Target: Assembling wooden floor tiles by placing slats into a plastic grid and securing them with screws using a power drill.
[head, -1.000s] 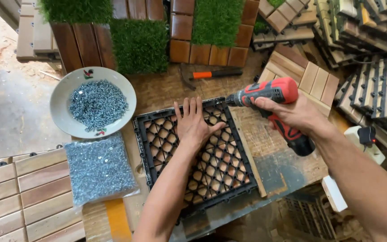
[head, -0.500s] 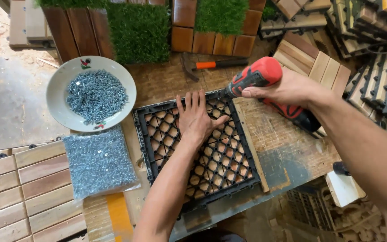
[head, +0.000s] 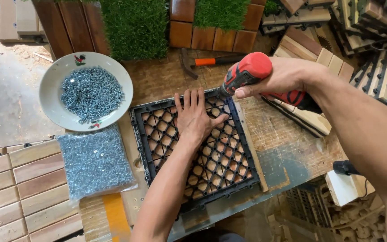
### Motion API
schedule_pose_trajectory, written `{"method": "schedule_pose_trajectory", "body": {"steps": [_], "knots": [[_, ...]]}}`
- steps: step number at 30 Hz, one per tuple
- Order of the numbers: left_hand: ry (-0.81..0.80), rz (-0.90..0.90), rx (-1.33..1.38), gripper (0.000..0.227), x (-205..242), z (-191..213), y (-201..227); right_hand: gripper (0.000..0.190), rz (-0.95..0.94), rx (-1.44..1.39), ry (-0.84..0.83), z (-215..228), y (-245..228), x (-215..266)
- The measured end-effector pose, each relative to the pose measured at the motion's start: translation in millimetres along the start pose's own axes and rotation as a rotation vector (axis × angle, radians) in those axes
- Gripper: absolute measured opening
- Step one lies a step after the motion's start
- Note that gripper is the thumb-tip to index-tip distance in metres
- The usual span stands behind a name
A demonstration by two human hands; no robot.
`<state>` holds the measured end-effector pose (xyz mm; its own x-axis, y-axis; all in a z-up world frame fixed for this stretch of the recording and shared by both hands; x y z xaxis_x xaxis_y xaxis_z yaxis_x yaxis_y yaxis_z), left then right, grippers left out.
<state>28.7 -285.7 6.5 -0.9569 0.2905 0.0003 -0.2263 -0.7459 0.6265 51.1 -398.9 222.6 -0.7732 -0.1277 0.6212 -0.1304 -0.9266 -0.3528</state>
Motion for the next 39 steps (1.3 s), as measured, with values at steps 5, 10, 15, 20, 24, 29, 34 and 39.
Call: {"method": "schedule_pose_trajectory", "body": {"steps": [5, 10, 15, 20, 24, 29, 34, 39], "knots": [[-0.020, 0.016, -0.003, 0.105, 0.3, -0.5, -1.6, 0.036, 0.005, 0.084, -0.026, 1.2, -3.4, -0.7], [-0.029, 0.020, -0.011, 0.107, -1.4, -4.2, -2.6, 0.042, 0.005, 0.168, -0.055, 1.8, -1.2, 0.4], [0.047, -0.004, -0.027, 0.111, -2.9, -9.7, -4.4, 0.053, 0.014, 0.284, -0.080, 2.8, -1.5, -0.4], [0.132, -0.049, -0.077, 0.119, -1.8, -16.0, -8.7, 0.062, 0.041, 0.377, -0.071, 4.4, 1.2, 2.1], [0.105, -0.057, -0.168, 0.130, -8.2, -21.2, -14.0, 0.072, -0.002, 0.117, 0.104, 18.3, 7.3, 27.6], [0.312, -0.196, 0.210, 0.073, 1.4, 29.4, -52.2, 0.063, 0.208, -0.538, 0.275, -32.5, 81.1, 12.1], [0.718, -0.032, 0.255, 0.029, 34.8, 130.7, -176.2, 0.088, 0.295, -0.962, 0.250, -95.7, 98.4, -5.2], [0.370, 0.464, 0.257, 0.045, 44.5, 167.8, -226.6, 0.082, 0.257, -0.876, 0.341, -108.0, 33.6, -1.4]]}}
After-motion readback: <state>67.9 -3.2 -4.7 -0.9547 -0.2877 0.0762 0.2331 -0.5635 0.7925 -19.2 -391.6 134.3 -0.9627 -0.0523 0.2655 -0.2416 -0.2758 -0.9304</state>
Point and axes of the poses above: each hand's wrist, its own x-axis away from the middle knuckle, its own z-axis out of the back of the hand, y = z × x, the point moved 6 cm from there along -x, towards the middle knuckle, and after that the axes turned 11 degrees about x, right-handed, at the moved point
